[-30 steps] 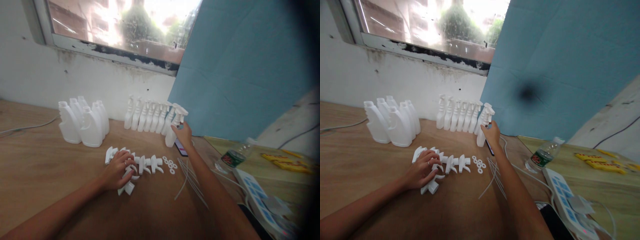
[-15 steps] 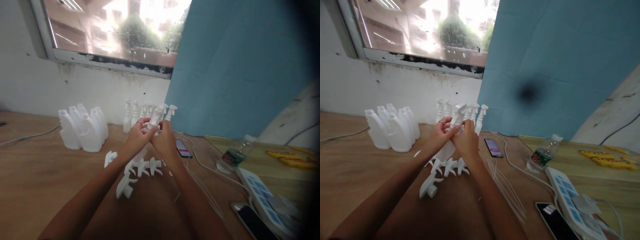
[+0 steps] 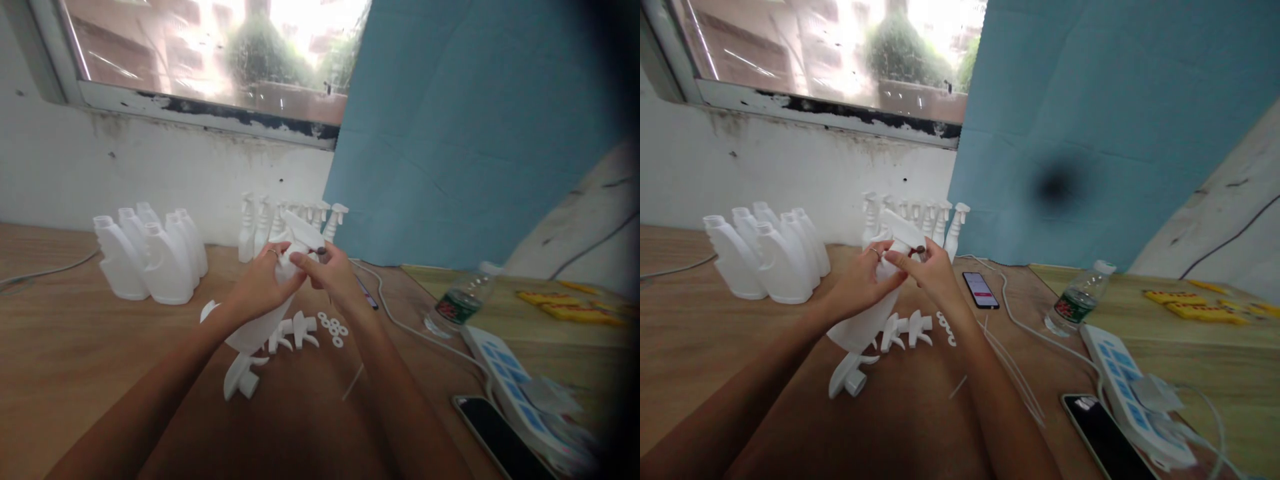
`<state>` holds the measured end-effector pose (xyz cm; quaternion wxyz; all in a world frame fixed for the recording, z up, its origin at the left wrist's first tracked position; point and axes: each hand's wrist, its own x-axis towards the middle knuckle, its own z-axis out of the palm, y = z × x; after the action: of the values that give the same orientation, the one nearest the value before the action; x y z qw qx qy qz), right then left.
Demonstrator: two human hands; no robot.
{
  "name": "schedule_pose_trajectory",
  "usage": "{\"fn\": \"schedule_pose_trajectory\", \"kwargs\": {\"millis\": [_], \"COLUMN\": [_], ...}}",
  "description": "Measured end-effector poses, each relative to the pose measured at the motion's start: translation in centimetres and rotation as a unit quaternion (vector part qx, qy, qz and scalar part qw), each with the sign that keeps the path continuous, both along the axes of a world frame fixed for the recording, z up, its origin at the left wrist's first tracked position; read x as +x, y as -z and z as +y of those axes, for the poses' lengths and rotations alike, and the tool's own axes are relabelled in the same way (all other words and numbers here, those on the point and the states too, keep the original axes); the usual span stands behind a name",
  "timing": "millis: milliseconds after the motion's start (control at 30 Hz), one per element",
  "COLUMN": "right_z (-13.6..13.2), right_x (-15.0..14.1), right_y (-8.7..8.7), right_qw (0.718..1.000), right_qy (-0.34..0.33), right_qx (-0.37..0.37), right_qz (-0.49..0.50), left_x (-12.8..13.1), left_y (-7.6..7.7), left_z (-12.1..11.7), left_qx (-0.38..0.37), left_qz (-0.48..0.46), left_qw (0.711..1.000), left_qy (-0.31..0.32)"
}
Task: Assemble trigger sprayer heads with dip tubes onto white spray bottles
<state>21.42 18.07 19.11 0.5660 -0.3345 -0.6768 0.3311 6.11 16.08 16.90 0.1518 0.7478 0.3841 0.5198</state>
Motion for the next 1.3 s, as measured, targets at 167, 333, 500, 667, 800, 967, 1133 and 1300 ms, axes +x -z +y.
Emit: {"fn": "schedule_pose_trajectory", "kwargs": {"millis": [167,333,500,667,800,967,1133,1300], "right_z": [-0.6,-0.2,-0.3,-1.0,-1.3,-2.0,-1.9,-1.9], "right_x": [-1.0,-0.6,0.5,0.2,0.2,0.3,0.1,2.6], "right_y": [0.0,0.0,-0.1,-0.7,-0.9,-0.6,-0.7,-3.2], "right_qw": [0.996,0.993,0.973,0.967,0.971,0.948,0.940,0.933], "right_qy": [0.064,0.029,-0.131,-0.169,-0.160,-0.261,-0.289,-0.230], "right_qx": [-0.017,-0.027,-0.065,-0.099,-0.092,-0.083,-0.052,0.031], "right_qz": [0.055,0.114,0.176,0.165,0.154,0.160,0.173,0.277], "left_x": [0.9,0.7,-0.2,-0.9,-1.7,-3.3,-4.2,-6.3], "left_y": [0.2,-1.1,-2.1,-2.4,-2.8,-4.0,-3.9,-5.0], "left_z": [-0.7,-1.8,-2.3,-2.2,-2.3,-2.9,-2.9,-4.3], "left_qx": [0.052,0.076,-0.082,-0.094,-0.206,-0.319,-0.394,-0.378], "left_qz": [0.024,0.005,-0.096,-0.104,-0.156,-0.199,-0.198,0.023], "left_qw": [0.992,0.990,0.988,0.986,0.937,0.872,0.804,0.836], "left_qy": [-0.112,-0.116,0.090,0.090,0.236,0.313,0.400,0.397]}}
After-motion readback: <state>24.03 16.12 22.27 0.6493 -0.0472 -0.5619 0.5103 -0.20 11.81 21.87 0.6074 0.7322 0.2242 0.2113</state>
